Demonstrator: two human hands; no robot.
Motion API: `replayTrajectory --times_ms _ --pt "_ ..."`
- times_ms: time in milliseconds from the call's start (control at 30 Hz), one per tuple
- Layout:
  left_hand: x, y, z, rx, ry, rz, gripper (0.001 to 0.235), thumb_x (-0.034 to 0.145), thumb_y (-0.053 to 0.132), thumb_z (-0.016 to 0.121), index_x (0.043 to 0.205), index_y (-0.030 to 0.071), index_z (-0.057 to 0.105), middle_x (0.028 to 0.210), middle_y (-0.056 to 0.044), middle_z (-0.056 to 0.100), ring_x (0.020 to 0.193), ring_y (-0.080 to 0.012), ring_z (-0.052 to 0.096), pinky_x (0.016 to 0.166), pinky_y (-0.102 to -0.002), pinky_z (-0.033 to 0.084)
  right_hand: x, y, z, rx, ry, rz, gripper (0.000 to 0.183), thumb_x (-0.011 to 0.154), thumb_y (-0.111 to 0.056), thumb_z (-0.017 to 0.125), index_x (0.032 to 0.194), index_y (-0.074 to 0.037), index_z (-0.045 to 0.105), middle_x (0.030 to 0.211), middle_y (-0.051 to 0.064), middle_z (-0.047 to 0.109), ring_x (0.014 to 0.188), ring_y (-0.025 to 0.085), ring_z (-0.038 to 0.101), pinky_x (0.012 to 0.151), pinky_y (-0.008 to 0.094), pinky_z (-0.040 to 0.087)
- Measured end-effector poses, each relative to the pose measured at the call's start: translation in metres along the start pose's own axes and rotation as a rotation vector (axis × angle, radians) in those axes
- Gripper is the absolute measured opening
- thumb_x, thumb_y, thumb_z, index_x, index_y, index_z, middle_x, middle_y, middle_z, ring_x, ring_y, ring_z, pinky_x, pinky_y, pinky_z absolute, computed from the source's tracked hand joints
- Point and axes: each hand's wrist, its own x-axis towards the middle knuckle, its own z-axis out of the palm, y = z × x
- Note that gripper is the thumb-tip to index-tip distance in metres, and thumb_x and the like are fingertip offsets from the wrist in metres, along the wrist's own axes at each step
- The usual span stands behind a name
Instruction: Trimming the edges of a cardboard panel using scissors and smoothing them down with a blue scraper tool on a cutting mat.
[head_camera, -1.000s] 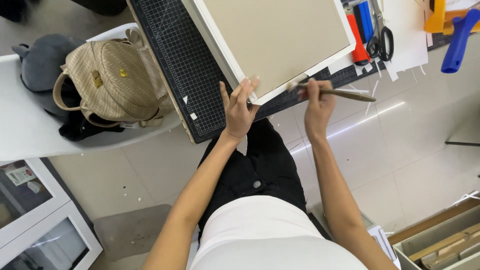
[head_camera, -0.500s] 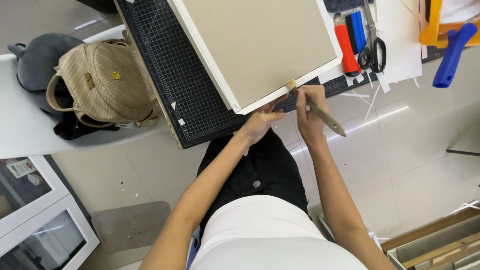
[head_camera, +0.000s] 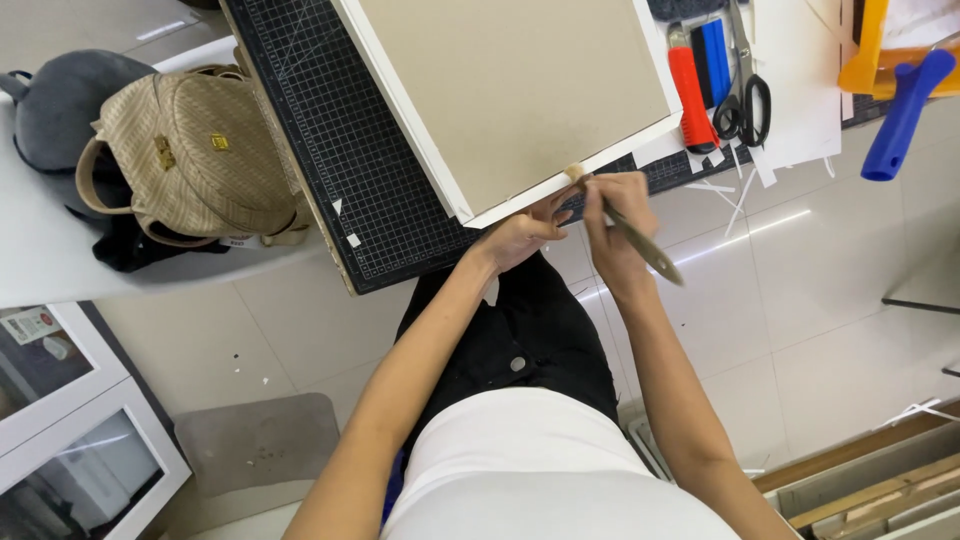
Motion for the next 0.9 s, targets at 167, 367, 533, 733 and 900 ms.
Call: replayTrajectory --times_ms 167,367,533,733,900 --pt "0.001 -0.003 -0.006 0.010 0.027 -0.008 0.098 0.077 -0.013 0.064 0.161 0.023 0.030 0.164 0.006 0.030 0.149 -0.0132 0.022 0.113 -0.037 0.019 -0.016 0.018 -0.006 0.011 -0.009 0.045 0.015 0.101 0.001 0.057 0.088 -0.004 0.062 0.080 0.007 0.064 0.079 0.026 0.059 0.072 0.032 0.048" --pt "0.002 -0.001 0.001 -0.019 0.023 -0.028 0.100 0.075 -0.014 0.064 0.161 0.022 0.029 0.163 0.007 0.030 0.147 -0.0108 0.025 0.110 -0.034 0.021 -0.020 0.035 -0.006 0.018 -0.014 0.048 0.016 0.101 0.003 0.057 0.088 -0.004 0.061 0.080 0.009 0.061 0.080 0.026 0.058 0.073 0.032 0.046" --pt "0.002 0.011 0.011 0.002 0.005 -0.021 0.101 0.073 -0.013 0.065 0.161 0.023 0.030 0.165 0.003 0.031 0.149 -0.0125 0.026 0.107 -0.031 0.022 -0.007 0.022 -0.004 0.021 0.040 0.047 0.014 0.101 0.005 0.058 0.090 -0.003 0.064 0.084 0.009 0.062 0.084 0.027 0.059 0.076 0.032 0.046" --pt "0.005 0.008 0.008 -0.019 -0.004 -0.043 0.102 0.075 -0.014 0.062 0.163 0.022 0.025 0.166 0.002 0.028 0.148 -0.0133 0.025 0.105 -0.035 0.019 -0.010 0.028 -0.010 0.036 0.060 0.108 0.015 0.104 0.000 0.056 0.091 -0.003 0.061 0.082 0.008 0.059 0.080 0.026 0.057 0.074 0.032 0.046" --pt "0.006 0.015 0.013 -0.028 0.008 -0.042 0.100 0.074 -0.013 0.062 0.162 0.021 0.028 0.164 0.000 0.031 0.148 -0.0132 0.025 0.104 -0.033 0.020 -0.022 0.049 -0.016 0.033 0.020 0.118 0.017 0.104 0.000 0.055 0.087 -0.004 0.058 0.080 0.009 0.056 0.079 0.028 0.057 0.074 0.033 0.045"
